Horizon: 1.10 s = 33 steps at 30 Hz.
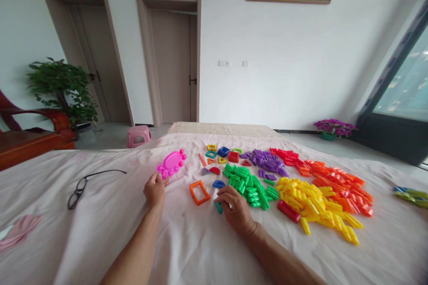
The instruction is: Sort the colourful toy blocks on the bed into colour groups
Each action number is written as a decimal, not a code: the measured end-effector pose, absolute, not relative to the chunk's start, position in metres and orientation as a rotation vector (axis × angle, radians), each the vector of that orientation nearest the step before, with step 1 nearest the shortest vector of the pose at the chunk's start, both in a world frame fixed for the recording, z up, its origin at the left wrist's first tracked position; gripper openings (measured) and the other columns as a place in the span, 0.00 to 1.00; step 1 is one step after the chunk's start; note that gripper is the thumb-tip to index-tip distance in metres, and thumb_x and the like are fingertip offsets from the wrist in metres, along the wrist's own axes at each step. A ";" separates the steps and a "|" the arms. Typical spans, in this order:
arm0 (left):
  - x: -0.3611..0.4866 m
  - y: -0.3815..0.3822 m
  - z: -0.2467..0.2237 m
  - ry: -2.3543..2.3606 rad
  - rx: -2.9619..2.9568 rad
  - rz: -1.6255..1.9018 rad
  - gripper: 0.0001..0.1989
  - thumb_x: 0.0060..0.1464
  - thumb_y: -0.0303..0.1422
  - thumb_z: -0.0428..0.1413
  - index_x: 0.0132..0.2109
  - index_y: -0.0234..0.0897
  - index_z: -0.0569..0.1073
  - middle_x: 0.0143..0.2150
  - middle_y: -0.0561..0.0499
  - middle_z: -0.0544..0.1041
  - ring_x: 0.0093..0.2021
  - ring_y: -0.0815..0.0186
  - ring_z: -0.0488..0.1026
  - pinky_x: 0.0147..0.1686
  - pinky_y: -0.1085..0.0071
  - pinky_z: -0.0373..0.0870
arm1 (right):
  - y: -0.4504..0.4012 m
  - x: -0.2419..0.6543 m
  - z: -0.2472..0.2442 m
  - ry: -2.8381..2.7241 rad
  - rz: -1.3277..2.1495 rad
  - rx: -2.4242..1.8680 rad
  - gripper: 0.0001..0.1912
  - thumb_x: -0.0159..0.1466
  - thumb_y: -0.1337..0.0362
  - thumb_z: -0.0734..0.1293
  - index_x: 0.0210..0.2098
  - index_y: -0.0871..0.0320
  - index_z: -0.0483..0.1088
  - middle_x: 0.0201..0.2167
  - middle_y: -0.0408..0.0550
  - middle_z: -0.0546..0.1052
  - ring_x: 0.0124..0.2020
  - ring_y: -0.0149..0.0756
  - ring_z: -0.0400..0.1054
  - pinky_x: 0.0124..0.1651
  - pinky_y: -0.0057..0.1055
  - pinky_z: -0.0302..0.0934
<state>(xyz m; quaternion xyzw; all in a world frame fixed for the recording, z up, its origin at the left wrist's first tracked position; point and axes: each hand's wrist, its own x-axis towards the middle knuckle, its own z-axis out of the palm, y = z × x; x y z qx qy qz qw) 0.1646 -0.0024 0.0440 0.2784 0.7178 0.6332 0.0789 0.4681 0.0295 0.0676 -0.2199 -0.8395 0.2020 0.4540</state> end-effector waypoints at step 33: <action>0.186 0.017 0.036 2.158 1.811 1.332 0.14 0.55 0.23 0.53 0.44 0.36 0.80 0.52 0.43 0.79 0.53 0.61 0.75 0.59 0.65 0.66 | 0.023 0.467 0.065 -2.187 0.518 -0.416 0.22 0.50 0.84 0.59 0.31 0.54 0.76 0.37 0.44 0.77 0.38 0.32 0.72 0.43 0.27 0.65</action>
